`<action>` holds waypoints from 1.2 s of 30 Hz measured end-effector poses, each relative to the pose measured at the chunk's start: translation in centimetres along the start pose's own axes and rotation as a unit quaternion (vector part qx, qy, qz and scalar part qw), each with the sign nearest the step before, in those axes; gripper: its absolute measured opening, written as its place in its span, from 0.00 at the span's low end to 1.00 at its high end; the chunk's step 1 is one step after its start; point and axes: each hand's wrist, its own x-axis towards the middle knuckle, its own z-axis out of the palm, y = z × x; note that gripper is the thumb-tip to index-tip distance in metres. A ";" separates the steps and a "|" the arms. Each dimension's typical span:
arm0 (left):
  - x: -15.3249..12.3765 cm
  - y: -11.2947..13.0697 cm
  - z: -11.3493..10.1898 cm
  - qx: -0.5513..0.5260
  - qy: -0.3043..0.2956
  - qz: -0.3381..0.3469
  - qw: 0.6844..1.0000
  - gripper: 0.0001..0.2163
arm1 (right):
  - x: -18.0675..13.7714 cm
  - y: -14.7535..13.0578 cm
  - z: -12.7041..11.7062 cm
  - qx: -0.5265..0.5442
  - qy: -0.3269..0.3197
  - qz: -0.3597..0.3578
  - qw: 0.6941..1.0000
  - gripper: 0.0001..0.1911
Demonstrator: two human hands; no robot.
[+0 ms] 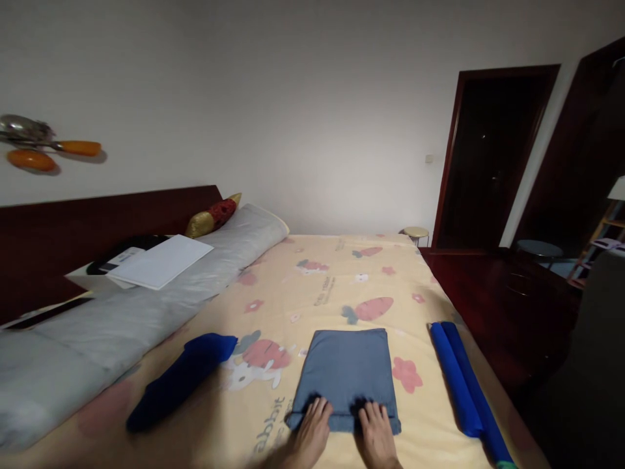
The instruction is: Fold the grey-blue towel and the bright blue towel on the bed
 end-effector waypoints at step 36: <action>-0.8 -0.2 1.4 -0.014 0.186 -0.037 0.982 0.19 | -0.3 -0.8 -0.1 0.040 0.029 -0.024 0.998 0.23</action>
